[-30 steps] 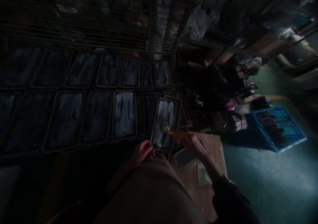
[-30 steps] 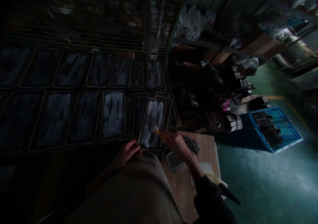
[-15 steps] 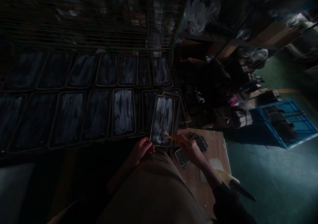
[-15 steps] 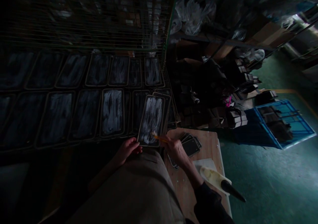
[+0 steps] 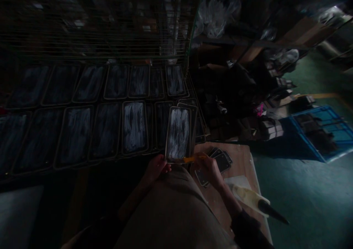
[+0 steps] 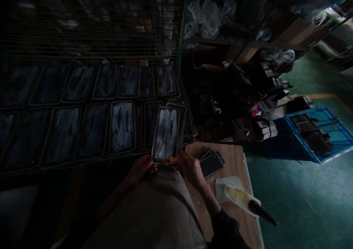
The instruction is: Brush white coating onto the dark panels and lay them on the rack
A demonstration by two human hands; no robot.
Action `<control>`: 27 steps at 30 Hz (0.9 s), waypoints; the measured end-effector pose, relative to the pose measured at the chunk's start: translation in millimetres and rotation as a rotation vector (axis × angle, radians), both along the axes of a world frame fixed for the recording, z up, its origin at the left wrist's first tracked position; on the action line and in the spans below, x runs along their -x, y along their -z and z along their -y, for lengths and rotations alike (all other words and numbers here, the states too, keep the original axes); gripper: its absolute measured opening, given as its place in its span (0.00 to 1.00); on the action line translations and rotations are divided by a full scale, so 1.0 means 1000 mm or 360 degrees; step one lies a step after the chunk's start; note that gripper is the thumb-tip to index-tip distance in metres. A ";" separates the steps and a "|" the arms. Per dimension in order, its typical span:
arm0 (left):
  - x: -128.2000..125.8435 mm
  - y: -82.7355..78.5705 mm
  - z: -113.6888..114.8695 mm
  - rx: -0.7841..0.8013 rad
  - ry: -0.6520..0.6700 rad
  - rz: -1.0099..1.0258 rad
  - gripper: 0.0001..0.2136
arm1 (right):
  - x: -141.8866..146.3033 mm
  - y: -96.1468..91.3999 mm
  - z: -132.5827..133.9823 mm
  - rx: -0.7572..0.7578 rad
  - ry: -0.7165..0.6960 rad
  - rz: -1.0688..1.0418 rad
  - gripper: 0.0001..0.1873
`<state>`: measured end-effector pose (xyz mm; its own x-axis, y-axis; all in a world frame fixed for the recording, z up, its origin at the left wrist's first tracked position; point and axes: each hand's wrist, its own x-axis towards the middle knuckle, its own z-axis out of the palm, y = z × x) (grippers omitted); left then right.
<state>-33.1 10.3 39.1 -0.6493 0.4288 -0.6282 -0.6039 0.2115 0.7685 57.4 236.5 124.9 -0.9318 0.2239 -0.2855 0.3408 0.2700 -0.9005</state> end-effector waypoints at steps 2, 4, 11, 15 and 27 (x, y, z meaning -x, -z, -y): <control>-0.001 -0.002 -0.002 0.0015 -0.0014 -0.0007 0.13 | 0.003 -0.003 -0.016 -0.0093 0.0082 -0.0042 0.18; -0.001 -0.005 -0.004 0.0023 -0.0032 -0.0015 0.14 | 0.008 -0.006 -0.030 -0.0203 0.0157 -0.0139 0.18; -0.003 -0.014 -0.013 -0.0029 -0.0218 0.0085 0.19 | 0.025 -0.009 -0.031 -0.0370 0.0265 -0.0460 0.14; -0.003 -0.031 -0.019 -0.0116 -0.0197 0.0146 0.21 | 0.032 -0.006 -0.027 -0.0330 0.0280 -0.0511 0.13; 0.058 -0.087 -0.012 -0.0228 -0.0067 0.0286 0.28 | 0.063 -0.012 -0.052 -0.0469 0.0787 -0.0596 0.15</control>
